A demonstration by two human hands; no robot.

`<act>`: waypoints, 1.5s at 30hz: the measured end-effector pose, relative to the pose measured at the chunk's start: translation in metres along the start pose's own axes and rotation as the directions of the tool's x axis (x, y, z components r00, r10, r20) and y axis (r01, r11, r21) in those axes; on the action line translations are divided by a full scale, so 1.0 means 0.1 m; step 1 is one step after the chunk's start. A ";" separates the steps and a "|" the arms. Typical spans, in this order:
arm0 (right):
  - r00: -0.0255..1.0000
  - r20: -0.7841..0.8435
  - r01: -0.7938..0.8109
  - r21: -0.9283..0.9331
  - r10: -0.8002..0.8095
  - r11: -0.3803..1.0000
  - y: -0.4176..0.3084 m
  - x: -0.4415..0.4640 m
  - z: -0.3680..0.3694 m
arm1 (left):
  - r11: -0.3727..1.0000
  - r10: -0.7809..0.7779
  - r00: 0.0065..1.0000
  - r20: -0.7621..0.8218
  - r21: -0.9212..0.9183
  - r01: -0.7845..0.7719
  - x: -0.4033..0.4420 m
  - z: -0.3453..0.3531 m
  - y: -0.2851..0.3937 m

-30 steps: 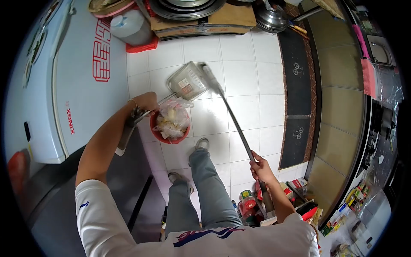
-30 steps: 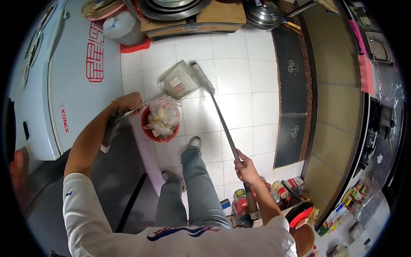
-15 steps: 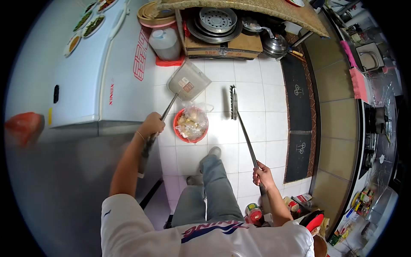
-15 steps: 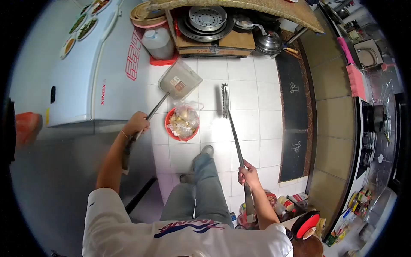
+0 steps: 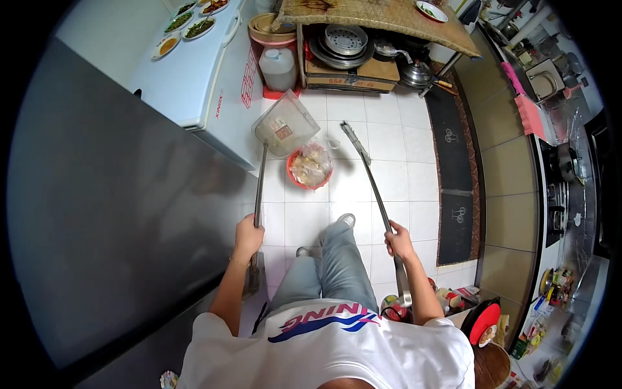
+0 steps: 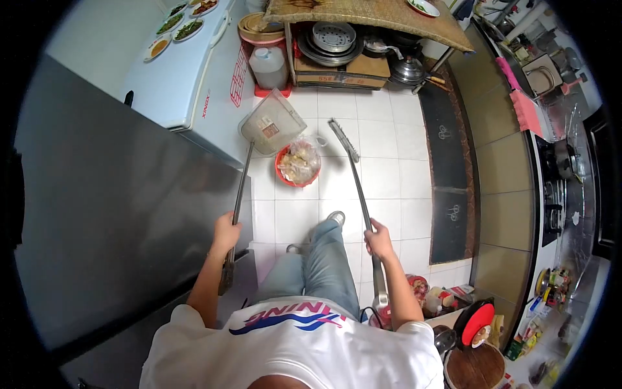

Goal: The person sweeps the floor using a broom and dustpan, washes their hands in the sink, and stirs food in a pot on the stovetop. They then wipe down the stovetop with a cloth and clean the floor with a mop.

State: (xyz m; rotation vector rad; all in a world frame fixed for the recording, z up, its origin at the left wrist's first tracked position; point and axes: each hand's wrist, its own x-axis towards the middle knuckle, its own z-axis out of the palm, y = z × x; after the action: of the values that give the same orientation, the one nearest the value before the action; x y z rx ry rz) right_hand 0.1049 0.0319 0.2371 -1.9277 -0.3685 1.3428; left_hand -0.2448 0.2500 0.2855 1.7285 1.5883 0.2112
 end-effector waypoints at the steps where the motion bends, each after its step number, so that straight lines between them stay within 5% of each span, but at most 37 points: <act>1: 1.000 -0.013 0.026 -0.038 -0.027 0.999 0.01 0.08 -0.02 | 0.998 -0.069 0.997 0.041 -0.007 0.070 -0.17 -0.08 0.08; 3: 0.997 -0.011 0.075 -0.232 -0.080 0.970 -0.03 0.33 -0.06 | 0.990 -0.142 0.987 0.075 -0.014 0.144 -0.40 -0.08 -0.02; 5: 0.989 -0.006 0.131 -0.406 -0.146 0.905 -0.08 0.60 -0.07 | 0.984 0.069 0.997 -0.043 0.170 -0.061 -0.52 0.10 -0.35; 8: 0.981 0.069 0.185 -0.588 -0.179 0.787 -0.33 0.75 -0.06 | 0.979 0.003 0.999 -0.047 0.202 0.007 -0.74 0.19 -0.29; 15: 0.954 0.225 0.299 -0.716 -0.197 0.631 -0.27 0.21 -0.27 | 0.974 0.017 0.991 -0.135 0.224 0.014 -0.96 0.57 -0.35; 18: 0.908 0.295 0.404 -0.806 -0.298 0.433 0.13 0.10 -0.39 | 0.969 -0.035 0.993 -0.116 0.240 0.062 -0.98 0.64 -0.28; 22: 0.965 0.242 0.261 -0.886 -0.099 0.383 0.27 -0.07 -0.28 | 0.961 -0.045 0.992 -0.119 0.266 0.076 -1.00 0.83 -0.26; 27: 0.971 0.232 0.237 -0.926 -0.054 0.295 0.41 -0.37 -0.09 | 0.941 -0.007 0.994 -0.106 0.335 0.042 -0.96 1.07 -0.23; 34: 0.984 0.153 0.179 -0.880 -0.096 0.440 0.48 -0.63 -0.12 | 0.907 0.081 0.989 -0.127 0.420 -0.020 -0.78 1.31 -0.39; 37: 0.975 0.134 0.208 -0.823 -0.175 0.529 0.48 -0.81 -0.20 | 0.904 -0.031 0.997 -0.074 0.422 0.059 -0.68 1.41 -0.45; 39: 0.980 0.107 0.187 -0.786 -0.169 0.589 0.49 -0.88 -0.23 | 0.951 -0.208 0.977 0.038 0.243 0.193 -0.60 1.44 -0.50; 45: 0.957 0.082 0.255 -0.704 -0.279 0.663 0.63 -0.99 -0.28 | 0.976 -0.187 0.976 0.113 0.133 0.172 -0.66 1.23 -0.44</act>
State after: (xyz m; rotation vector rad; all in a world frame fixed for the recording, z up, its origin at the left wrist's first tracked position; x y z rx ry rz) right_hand 0.0785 -0.0826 0.2645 -2.3707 -1.2664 1.0337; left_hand -0.2207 0.1362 0.1966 1.6421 1.6823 -0.0840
